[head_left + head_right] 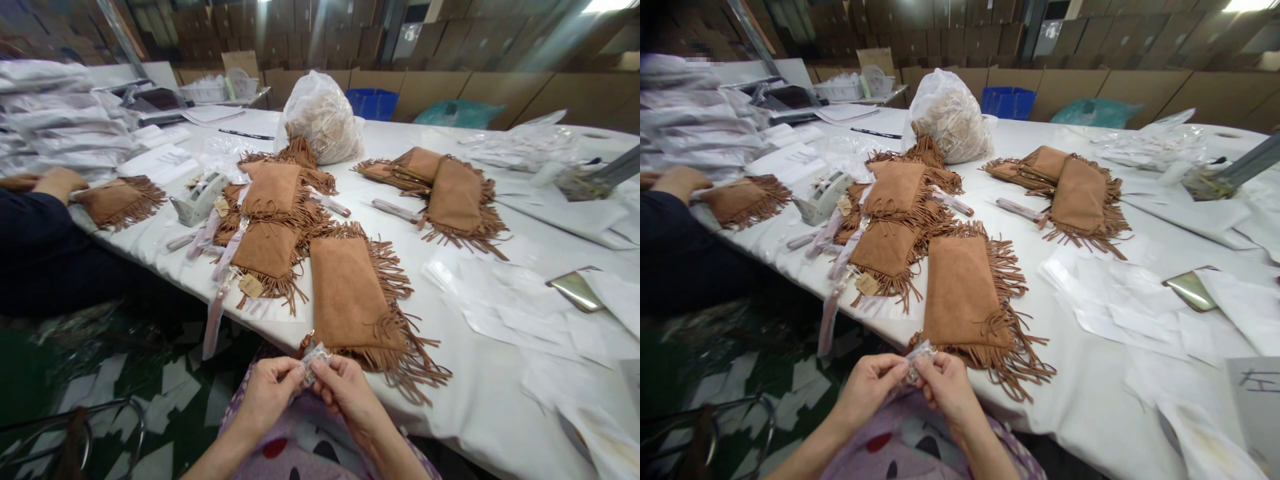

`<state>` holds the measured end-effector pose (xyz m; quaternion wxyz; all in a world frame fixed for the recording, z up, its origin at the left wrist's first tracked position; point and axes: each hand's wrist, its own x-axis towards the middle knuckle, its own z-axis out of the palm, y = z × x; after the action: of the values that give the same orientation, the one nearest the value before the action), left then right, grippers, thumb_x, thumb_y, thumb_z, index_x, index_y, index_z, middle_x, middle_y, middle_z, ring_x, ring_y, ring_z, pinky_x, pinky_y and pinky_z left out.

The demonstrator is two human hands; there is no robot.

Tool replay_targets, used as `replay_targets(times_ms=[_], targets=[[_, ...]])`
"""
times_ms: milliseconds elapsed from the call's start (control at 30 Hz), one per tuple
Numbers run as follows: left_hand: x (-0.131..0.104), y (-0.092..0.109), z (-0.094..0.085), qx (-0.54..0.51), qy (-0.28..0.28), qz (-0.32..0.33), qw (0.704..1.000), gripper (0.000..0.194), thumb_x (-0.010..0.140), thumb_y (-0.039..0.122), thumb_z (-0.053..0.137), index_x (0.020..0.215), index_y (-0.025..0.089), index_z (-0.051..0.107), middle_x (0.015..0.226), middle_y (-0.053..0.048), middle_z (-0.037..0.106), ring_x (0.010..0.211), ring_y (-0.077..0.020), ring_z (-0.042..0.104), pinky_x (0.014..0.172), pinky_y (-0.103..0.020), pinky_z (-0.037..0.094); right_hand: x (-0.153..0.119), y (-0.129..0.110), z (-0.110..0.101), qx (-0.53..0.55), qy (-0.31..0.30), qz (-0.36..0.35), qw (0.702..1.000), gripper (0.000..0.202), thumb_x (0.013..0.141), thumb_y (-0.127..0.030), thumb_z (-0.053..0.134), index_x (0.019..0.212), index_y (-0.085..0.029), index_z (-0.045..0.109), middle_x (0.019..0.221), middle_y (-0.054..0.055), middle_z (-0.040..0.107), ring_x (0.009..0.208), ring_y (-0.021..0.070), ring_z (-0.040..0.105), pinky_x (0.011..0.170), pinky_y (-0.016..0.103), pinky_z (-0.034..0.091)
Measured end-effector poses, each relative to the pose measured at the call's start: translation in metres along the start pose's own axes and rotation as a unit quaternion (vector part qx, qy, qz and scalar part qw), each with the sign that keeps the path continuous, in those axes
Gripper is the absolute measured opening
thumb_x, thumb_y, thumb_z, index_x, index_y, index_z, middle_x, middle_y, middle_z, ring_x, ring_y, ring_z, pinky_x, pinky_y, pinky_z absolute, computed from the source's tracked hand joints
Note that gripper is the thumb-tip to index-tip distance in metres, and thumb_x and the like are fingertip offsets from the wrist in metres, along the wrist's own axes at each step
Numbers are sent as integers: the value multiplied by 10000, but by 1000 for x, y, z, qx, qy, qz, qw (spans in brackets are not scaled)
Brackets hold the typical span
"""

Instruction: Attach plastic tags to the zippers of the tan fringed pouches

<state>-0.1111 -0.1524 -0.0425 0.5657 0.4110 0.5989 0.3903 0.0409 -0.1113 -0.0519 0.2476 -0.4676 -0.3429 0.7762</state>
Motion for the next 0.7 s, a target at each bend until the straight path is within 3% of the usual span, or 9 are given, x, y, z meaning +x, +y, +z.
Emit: replay_targets(times_ms=[233, 367, 433, 567, 700], targets=[[0, 7, 2, 6, 4, 3, 1000, 330, 844, 393, 564, 674, 116, 623, 551, -4, 563, 482, -103, 472, 481, -197, 360, -3, -7, 4, 41, -5, 10, 999, 393, 656, -478, 752, 627, -133, 565, 469, -56, 489, 340, 13, 304, 326, 162, 166], [-4, 8, 8, 51, 44, 15, 998, 332, 876, 403, 522, 747, 134, 666, 571, 3, 586, 416, -93, 450, 404, -192, 325, -1, -6, 7, 58, 25, 10, 998, 390, 618, -460, 770, 586, -134, 557, 439, -54, 487, 326, 11, 290, 319, 168, 150], [-7, 8, 12, 79, 84, 37, 993, 281, 883, 369, 527, 822, 157, 700, 626, -6, 637, 464, -113, 516, 435, -196, 379, 0, -5, 9, 69, 40, 11, 997, 395, 611, -465, 767, 571, -137, 550, 415, -56, 473, 316, 13, 284, 317, 171, 150], [-14, 1, 17, 169, 137, 150, 964, 200, 897, 265, 540, 957, 199, 719, 847, -34, 725, 758, -177, 665, 711, -229, 511, -1, -5, 10, 108, 40, 25, 993, 388, 607, -457, 763, 572, -136, 548, 405, -62, 449, 319, 9, 260, 318, 170, 138], [-17, -10, 13, 279, 70, 307, 907, 296, 940, 167, 440, 1168, 177, 629, 967, -88, 710, 872, -184, 667, 813, -256, 520, -5, -7, 7, 127, 39, 44, 990, 346, 596, -403, 771, 599, -132, 557, 430, -57, 466, 345, 7, 270, 326, 155, 137]])
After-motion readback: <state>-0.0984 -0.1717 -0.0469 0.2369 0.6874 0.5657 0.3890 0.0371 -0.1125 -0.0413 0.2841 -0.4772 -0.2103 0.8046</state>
